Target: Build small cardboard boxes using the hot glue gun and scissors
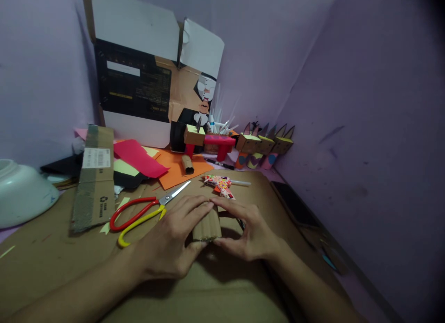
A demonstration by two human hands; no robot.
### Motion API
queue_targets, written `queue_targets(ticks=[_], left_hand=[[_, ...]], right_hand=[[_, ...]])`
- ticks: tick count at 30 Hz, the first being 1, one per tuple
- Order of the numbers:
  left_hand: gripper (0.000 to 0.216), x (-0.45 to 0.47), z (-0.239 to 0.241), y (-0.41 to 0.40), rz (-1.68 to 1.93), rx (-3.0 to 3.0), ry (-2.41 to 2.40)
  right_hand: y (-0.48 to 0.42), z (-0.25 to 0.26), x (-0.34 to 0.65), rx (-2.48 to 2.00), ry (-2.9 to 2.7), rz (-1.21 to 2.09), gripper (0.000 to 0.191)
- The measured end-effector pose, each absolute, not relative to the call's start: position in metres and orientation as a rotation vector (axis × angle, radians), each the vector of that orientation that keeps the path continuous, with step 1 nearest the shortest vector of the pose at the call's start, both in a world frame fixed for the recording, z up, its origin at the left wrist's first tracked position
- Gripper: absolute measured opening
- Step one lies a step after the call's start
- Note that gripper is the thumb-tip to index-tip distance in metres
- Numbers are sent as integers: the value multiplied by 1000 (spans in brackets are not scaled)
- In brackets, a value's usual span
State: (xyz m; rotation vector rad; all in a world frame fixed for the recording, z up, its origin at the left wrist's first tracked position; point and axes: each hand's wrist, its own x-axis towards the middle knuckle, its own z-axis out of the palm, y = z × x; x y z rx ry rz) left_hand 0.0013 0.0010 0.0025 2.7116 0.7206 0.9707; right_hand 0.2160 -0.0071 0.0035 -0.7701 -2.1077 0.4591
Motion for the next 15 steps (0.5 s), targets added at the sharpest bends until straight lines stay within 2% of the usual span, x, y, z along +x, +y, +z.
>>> queue_targets(ticks=[15], left_hand=[[47,5,-1,4,1320,2812,594]], right_hand=[[-5,2,217,-668,-2137,349,67]])
